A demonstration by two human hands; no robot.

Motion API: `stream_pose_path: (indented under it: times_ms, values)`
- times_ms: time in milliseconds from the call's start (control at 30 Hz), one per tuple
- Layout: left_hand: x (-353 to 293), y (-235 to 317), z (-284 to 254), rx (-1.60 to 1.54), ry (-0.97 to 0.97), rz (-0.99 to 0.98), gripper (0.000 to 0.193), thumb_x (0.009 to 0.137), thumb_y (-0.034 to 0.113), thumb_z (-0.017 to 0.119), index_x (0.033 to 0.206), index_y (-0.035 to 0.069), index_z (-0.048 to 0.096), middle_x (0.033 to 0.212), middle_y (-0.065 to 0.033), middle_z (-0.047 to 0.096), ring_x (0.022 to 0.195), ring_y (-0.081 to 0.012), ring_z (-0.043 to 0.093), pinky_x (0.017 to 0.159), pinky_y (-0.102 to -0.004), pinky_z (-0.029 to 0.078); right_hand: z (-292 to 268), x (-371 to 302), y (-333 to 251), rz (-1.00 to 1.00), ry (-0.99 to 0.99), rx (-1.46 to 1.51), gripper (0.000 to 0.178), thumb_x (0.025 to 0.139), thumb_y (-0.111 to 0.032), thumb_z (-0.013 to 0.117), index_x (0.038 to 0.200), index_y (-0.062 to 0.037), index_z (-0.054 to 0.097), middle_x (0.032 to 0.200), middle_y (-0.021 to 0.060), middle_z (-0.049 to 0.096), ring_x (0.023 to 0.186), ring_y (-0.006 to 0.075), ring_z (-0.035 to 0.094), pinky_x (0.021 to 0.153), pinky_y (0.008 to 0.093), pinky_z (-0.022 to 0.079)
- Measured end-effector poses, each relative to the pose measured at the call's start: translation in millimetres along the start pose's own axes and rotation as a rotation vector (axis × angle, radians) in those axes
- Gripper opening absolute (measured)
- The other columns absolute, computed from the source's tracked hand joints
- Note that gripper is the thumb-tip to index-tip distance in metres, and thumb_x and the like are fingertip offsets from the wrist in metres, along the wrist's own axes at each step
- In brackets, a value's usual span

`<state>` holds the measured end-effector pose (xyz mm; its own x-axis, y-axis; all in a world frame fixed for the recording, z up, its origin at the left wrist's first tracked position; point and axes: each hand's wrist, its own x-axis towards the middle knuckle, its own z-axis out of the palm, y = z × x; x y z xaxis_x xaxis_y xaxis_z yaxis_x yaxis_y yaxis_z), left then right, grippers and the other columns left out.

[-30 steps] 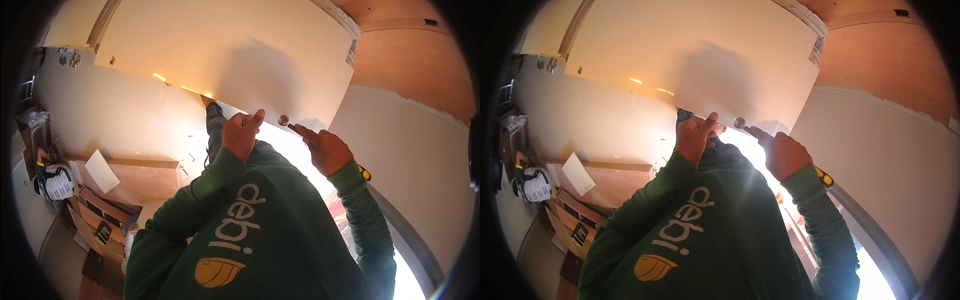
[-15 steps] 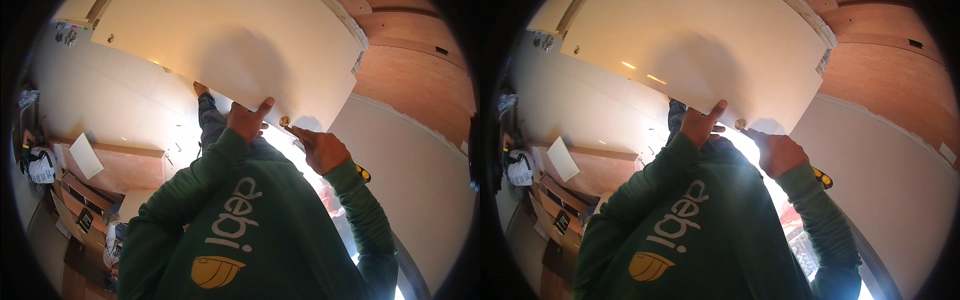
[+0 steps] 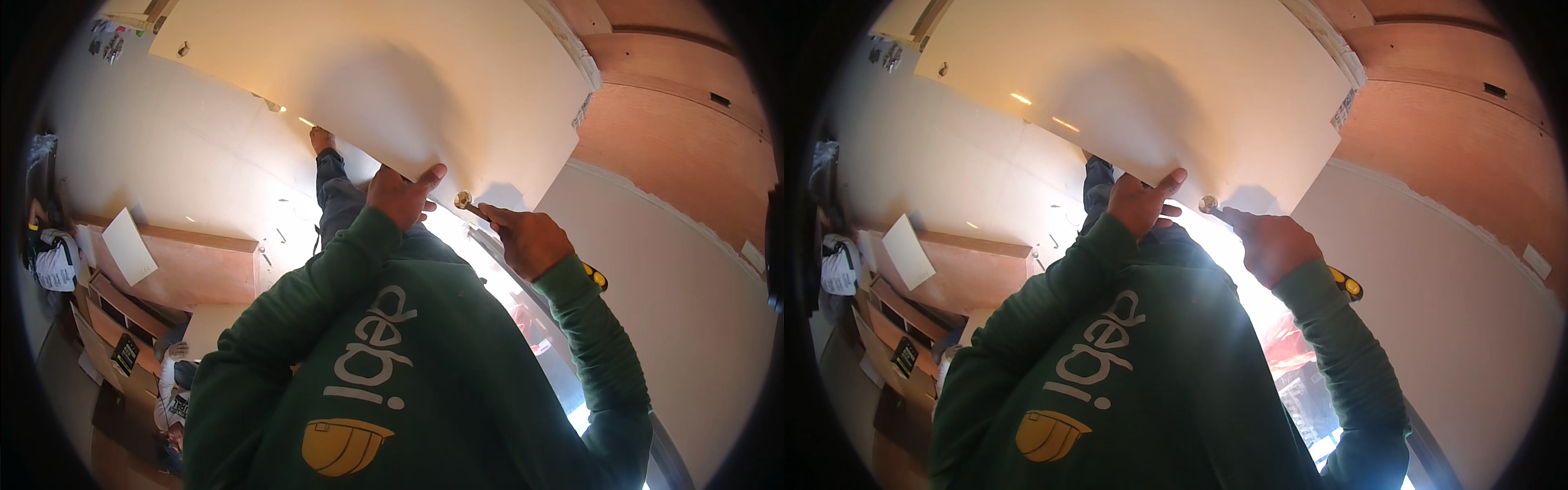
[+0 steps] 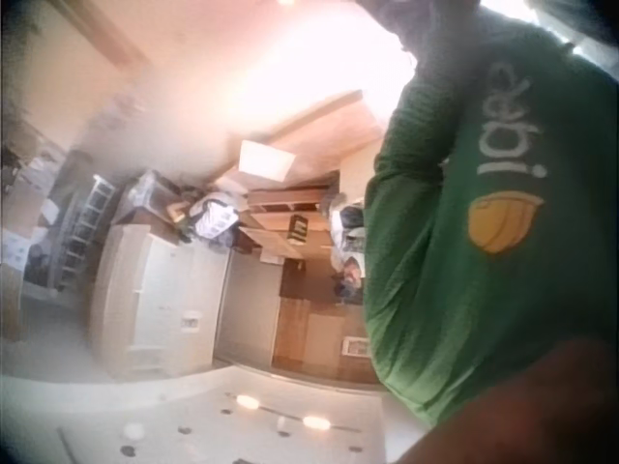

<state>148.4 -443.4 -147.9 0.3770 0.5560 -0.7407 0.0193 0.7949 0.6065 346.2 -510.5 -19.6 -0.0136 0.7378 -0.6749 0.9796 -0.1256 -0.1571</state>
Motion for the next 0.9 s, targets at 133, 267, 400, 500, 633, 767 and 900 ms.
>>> stream_pose_path:
  times_ms: [133,267,400,500,633,767,900]
  values:
    - [0.3,-0.6,-1.0,0.02,0.011,-0.02,0.05,0.095,0.035,0.081,0.125,-0.002,0.065,0.105,-0.0121,0.074,0.069,-0.017,0.073,0.051,-0.0273,0.059,-4.9,-5.9,-2.1,0.053,-0.023,0.086,0.035,0.104,-0.017,0.058,0.136,-0.0208,0.07,0.097,0.0177,0.077,0.083,0.0387,0.073,0.076,0.0454,0.06]
    - [0.3,-1.4,-2.9,0.022,-0.005,0.015,0.048,0.094,0.034,0.082,0.121,-0.002,0.068,0.101,-0.0117,0.075,0.069,-0.0164,0.073,0.052,-0.027,0.06,14.3,-2.5,6.3,0.015,0.036,0.22,0.033,0.104,-0.014,0.059,0.134,-0.018,0.071,0.099,0.018,0.077,0.086,0.0394,0.074,0.079,0.0457,0.06]
    - [7.3,-1.2,-6.1,0.048,0.004,-0.03,0.046,0.092,0.034,0.084,0.116,-0.003,0.072,0.096,-0.0109,0.076,0.07,-0.0152,0.074,0.054,-0.0259,0.061,11.3,0.1,-3.4,0.06,-0.027,0.222,0.032,0.104,-0.014,0.059,0.132,-0.0177,0.072,0.099,0.0183,0.077,0.087,0.0397,0.074,0.08,0.0457,0.06]
    - [8.7,-4.4,-8.5,0.012,-0.012,-0.035,0.048,0.09,0.035,0.086,0.115,-0.004,0.073,0.095,-0.0109,0.076,0.069,-0.0143,0.073,0.056,-0.0259,0.061,9.7,0.4,-5.7,0.046,-0.008,0.087,0.033,0.104,-0.017,0.059,0.134,-0.0211,0.072,0.098,0.0174,0.077,0.085,0.038,0.074,0.077,0.0458,0.06]
    - [9.5,-9.6,-10.8,-0.019,-0.004,0.015,0.05,0.089,0.037,0.087,0.114,-0.004,0.074,0.097,-0.0111,0.076,0.066,-0.0148,0.072,0.056,-0.026,0.062,2.1,6.3,-8.3,0.091,-0.048,-0.203,0.035,0.104,-0.022,0.061,0.137,-0.0267,0.072,0.089,0.0159,0.076,0.076,0.0331,0.074,0.068,0.0442,0.06]
    - [4.3,-5.1,-8.8,0.005,-0.005,0.002,0.051,0.089,0.037,0.087,0.115,-0.005,0.073,0.099,-0.0113,0.076,0.067,-0.0154,0.072,0.056,-0.0259,0.062,1.7,6.9,-8.5,0.093,-0.055,-0.415,0.041,0.102,-0.021,0.062,0.14,-0.0333,0.069,0.086,0.0131,0.071,0.068,0.0299,0.072,0.062,0.0426,0.058]
    - [9.6,-11.4,-12.5,0.011,-0.036,-0.001,0.052,0.089,0.038,0.086,0.117,-0.004,0.072,0.101,-0.0116,0.076,0.068,-0.0163,0.073,0.056,-0.0263,0.062,10.7,-4.4,-19.2,0.092,0.055,-0.477,0.046,0.101,-0.018,0.062,0.142,-0.0381,0.067,0.091,0.0112,0.068,0.066,0.0293,0.071,0.06,0.0424,0.058]
